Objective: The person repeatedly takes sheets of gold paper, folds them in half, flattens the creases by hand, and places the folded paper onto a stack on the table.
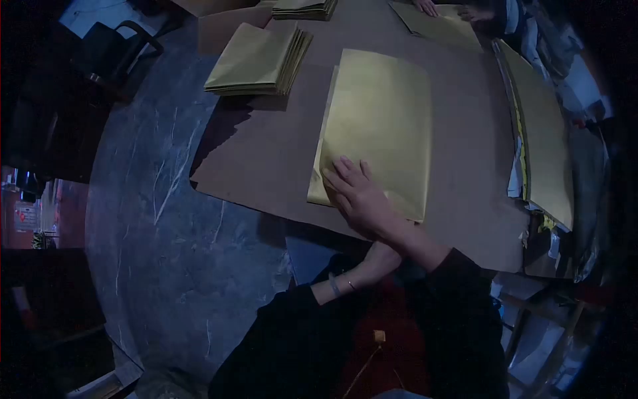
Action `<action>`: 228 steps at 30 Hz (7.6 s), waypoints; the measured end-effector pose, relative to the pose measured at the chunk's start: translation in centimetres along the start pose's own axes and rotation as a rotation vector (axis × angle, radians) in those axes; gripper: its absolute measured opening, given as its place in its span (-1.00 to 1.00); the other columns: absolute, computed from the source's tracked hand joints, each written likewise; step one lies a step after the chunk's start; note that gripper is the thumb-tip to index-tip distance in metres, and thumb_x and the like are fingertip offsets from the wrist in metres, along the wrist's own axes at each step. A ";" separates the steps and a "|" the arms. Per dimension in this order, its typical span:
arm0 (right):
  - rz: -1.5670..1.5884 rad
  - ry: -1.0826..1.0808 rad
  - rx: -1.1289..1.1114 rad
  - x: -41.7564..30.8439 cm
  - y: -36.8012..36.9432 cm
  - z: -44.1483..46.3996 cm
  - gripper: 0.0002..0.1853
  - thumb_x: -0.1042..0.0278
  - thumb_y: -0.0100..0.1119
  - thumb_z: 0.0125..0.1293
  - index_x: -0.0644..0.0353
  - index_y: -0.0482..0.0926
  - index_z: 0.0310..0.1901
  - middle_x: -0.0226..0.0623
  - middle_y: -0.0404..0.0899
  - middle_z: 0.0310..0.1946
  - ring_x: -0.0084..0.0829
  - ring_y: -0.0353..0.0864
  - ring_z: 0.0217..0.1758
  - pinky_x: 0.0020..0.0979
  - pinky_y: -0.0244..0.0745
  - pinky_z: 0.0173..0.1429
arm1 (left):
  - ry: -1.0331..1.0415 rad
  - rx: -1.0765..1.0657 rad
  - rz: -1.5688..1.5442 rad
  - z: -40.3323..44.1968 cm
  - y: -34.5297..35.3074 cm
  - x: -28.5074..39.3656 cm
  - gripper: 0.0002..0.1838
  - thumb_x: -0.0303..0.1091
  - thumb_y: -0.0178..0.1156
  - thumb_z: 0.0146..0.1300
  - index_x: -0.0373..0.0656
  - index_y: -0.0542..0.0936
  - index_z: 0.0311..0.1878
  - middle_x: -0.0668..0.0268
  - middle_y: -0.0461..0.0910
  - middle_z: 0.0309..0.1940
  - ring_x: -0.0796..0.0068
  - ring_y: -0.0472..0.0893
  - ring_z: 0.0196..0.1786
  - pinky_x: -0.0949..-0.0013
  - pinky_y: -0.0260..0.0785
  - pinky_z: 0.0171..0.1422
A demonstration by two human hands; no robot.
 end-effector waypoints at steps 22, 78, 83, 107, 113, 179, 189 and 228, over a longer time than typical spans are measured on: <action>-0.147 -0.036 -0.218 0.8 4.5 -0.7 -0.34 -0.19 -0.08 0.34 -0.14 0.18 0.41 -0.08 -0.13 0.49 -0.04 -0.20 0.55 0.18 -0.30 0.49 | -0.020 0.052 -0.119 0.3 -1.2 -0.5 -0.50 -0.18 -0.07 0.36 -0.12 0.29 0.33 0.09 0.38 0.21 0.14 0.38 0.26 0.08 0.22 0.29; -0.122 0.044 -0.121 1.6 4.4 -0.4 -0.34 0.03 -0.05 0.35 0.17 0.15 0.39 -0.19 -0.02 0.47 -0.19 -0.09 0.54 0.17 -0.27 0.50 | -0.468 0.502 -0.087 -9.8 -11.6 -15.4 -0.66 -0.48 0.21 0.20 -0.28 0.54 0.07 0.07 0.44 0.15 0.11 0.50 0.15 0.17 0.39 0.15; -0.099 0.043 -0.115 1.4 4.0 -0.3 -0.33 0.04 -0.04 0.35 0.18 0.13 0.40 -0.16 -0.02 0.47 -0.16 -0.08 0.54 0.19 -0.27 0.49 | -0.356 0.448 0.007 -8.7 -11.7 -14.4 -0.66 -0.45 0.24 0.17 -0.31 0.55 0.03 0.15 0.50 0.09 0.11 0.48 0.16 0.12 0.36 0.20; -0.424 0.543 0.160 15.2 -5.2 -5.7 -0.41 0.05 -0.13 0.44 0.23 0.17 0.37 0.10 -0.07 0.44 0.00 -0.09 0.52 0.16 -0.13 0.47 | -0.436 0.354 0.286 -5.4 -11.5 -14.1 -0.60 -0.34 0.36 0.11 -0.12 0.61 0.05 0.21 0.46 -0.34 0.25 0.47 -0.28 0.27 0.42 -0.30; -0.311 0.549 0.162 16.2 -4.3 -6.0 -0.41 0.09 -0.13 0.45 0.30 0.16 0.36 0.09 -0.12 0.45 0.02 -0.13 0.53 0.12 -0.13 0.48 | -0.459 0.337 0.299 -5.3 -11.6 -14.1 -0.63 -0.31 0.37 0.11 -0.16 0.63 0.00 0.22 0.44 -0.32 0.30 0.47 -0.27 0.30 0.41 -0.21; -0.300 0.502 0.004 20.8 -4.8 -3.9 -0.43 0.00 -0.42 0.50 0.06 0.05 0.44 -0.35 -0.03 0.49 -0.38 -0.09 0.55 -0.05 -0.32 0.57 | -0.552 0.233 0.192 -2.9 -10.2 -14.0 -0.35 0.08 0.34 0.04 -0.40 0.49 -0.11 0.01 0.51 -0.05 -0.02 0.49 0.11 0.14 0.44 0.14; -0.279 0.477 -0.011 28.1 -6.4 0.9 -0.41 -0.03 -0.51 0.51 0.04 -0.01 0.46 -0.38 -0.07 0.50 -0.40 -0.13 0.56 -0.09 -0.34 0.58 | -0.542 0.219 0.246 -2.8 -10.3 -13.8 -0.28 0.09 0.26 0.11 -0.34 0.44 0.15 0.04 0.48 -0.06 0.02 0.47 0.11 0.14 0.39 0.18; -0.326 0.406 -0.313 11.4 -4.5 -15.6 -0.20 -0.20 -0.18 0.38 0.13 -0.09 0.47 -0.30 -0.16 0.52 -0.33 -0.20 0.58 0.00 -0.34 0.56 | -0.593 0.140 0.328 -2.4 -10.2 -13.9 -0.31 0.13 0.22 0.15 -0.27 0.45 0.14 0.12 0.45 -0.05 0.07 0.47 0.12 0.18 0.50 0.03</action>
Point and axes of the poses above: each hand's wrist, its own z-axis towards the middle knuckle, its own y-axis out of the palm, x = y × z, the point moved 10 cm from there along z, towards the middle knuckle
